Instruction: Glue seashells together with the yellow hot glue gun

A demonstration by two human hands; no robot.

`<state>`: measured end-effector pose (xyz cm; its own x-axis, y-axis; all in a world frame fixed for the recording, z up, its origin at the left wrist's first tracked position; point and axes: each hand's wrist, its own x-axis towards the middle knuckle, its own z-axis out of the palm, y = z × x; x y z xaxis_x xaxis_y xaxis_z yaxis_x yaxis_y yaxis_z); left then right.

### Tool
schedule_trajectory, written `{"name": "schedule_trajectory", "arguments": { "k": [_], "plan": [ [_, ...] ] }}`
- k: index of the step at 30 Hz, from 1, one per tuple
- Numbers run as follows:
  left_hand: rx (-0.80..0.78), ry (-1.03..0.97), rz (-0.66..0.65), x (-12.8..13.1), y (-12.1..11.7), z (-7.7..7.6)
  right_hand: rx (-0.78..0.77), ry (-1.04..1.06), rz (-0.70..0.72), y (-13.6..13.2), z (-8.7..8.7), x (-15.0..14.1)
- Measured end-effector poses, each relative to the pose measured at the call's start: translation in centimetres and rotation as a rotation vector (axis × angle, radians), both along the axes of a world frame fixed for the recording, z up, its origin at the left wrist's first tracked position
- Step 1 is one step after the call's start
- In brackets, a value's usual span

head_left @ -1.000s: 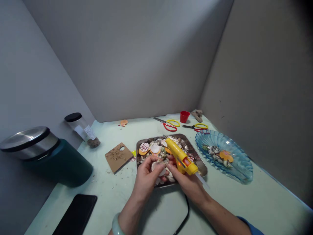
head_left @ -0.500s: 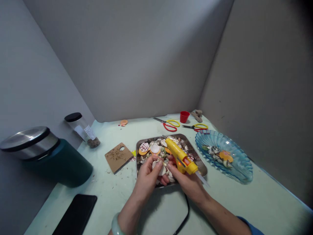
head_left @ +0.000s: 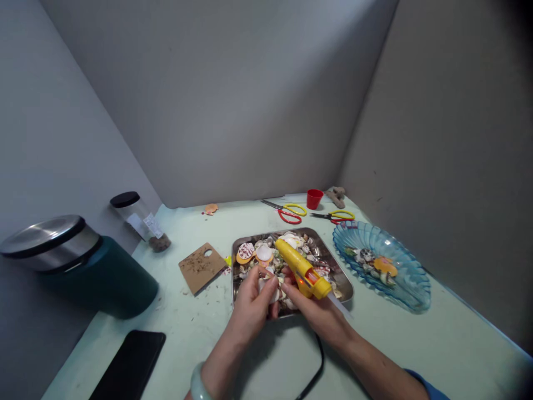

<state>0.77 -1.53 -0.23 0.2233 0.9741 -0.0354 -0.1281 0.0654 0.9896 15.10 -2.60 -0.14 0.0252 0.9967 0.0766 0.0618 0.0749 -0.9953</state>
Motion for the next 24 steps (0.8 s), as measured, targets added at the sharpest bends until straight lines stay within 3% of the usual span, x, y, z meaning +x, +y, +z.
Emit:
{"name": "schedule_trajectory", "arguments": {
  "k": [15, 24],
  "plan": [
    [-0.056, -0.05, 0.038, -0.08, 0.02, 0.4, -0.018, 0.135, -0.131, 0.18, -0.14, -0.27],
    [0.057, -0.054, 0.073, -0.53, -0.04, 0.13, -0.012, 0.155, -0.126, 0.36, -0.46, -0.2]
  ]
}}
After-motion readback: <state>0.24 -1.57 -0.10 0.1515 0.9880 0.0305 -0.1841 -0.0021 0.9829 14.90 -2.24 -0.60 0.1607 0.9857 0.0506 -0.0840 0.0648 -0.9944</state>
